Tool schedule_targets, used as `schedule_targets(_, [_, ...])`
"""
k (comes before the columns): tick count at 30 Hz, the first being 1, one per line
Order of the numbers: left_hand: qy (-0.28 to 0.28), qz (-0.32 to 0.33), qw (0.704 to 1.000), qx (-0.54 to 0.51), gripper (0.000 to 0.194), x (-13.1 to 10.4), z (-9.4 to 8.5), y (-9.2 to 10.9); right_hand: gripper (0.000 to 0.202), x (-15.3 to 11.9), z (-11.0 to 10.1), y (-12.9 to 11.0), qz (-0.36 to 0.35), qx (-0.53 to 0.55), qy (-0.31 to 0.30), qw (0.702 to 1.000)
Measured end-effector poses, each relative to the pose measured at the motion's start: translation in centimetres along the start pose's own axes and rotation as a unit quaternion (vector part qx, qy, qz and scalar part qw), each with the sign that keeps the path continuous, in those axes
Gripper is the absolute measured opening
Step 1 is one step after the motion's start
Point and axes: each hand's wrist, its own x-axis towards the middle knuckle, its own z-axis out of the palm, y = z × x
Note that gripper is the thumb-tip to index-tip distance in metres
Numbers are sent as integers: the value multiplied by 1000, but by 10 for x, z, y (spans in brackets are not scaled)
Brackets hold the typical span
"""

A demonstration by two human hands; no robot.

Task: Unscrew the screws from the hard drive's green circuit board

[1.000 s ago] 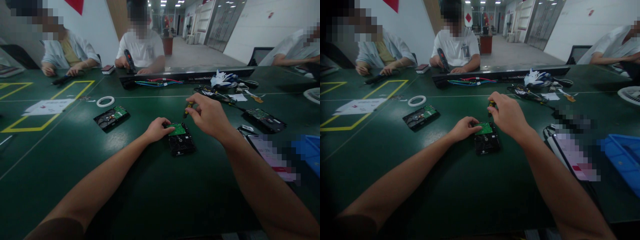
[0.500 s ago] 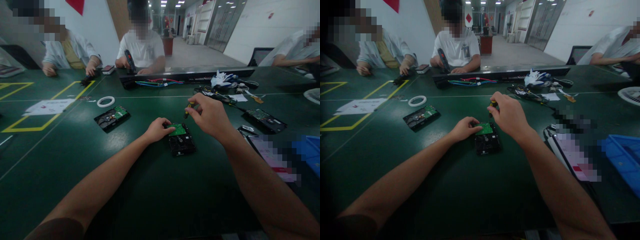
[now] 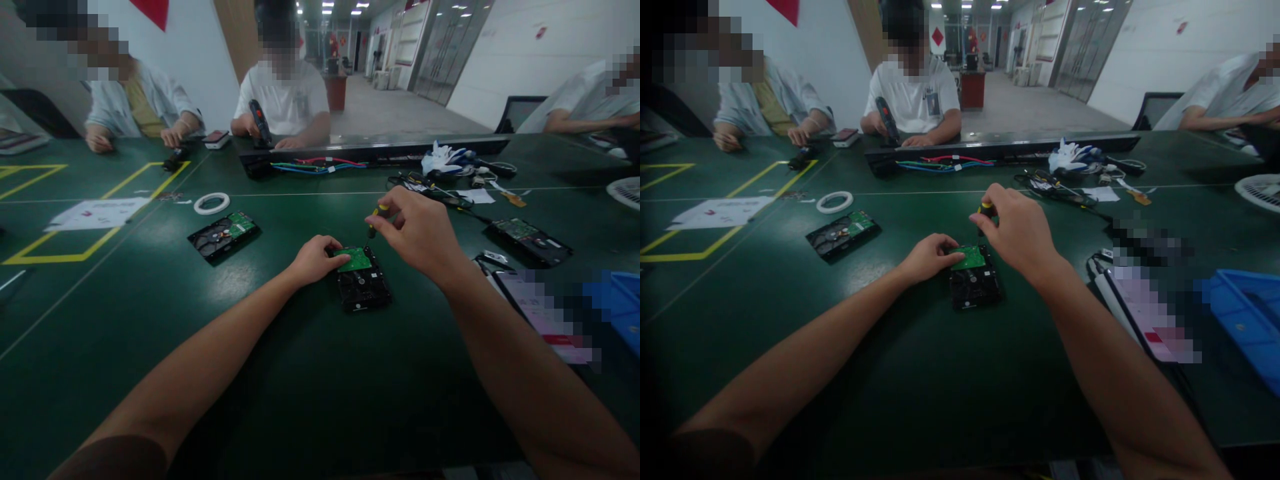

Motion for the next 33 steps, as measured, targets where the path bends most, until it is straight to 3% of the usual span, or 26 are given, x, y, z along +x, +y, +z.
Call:
schedule_targets(27, [-6, -5, 1000, 0, 39, 1, 0, -2, 15, 1, 0, 0, -16, -1, 6, 1000])
schedule_targets(33, [-6, -4, 1000, -5, 38, 0, 0, -1, 22, 1, 1, 4, 12, 40, 6, 999])
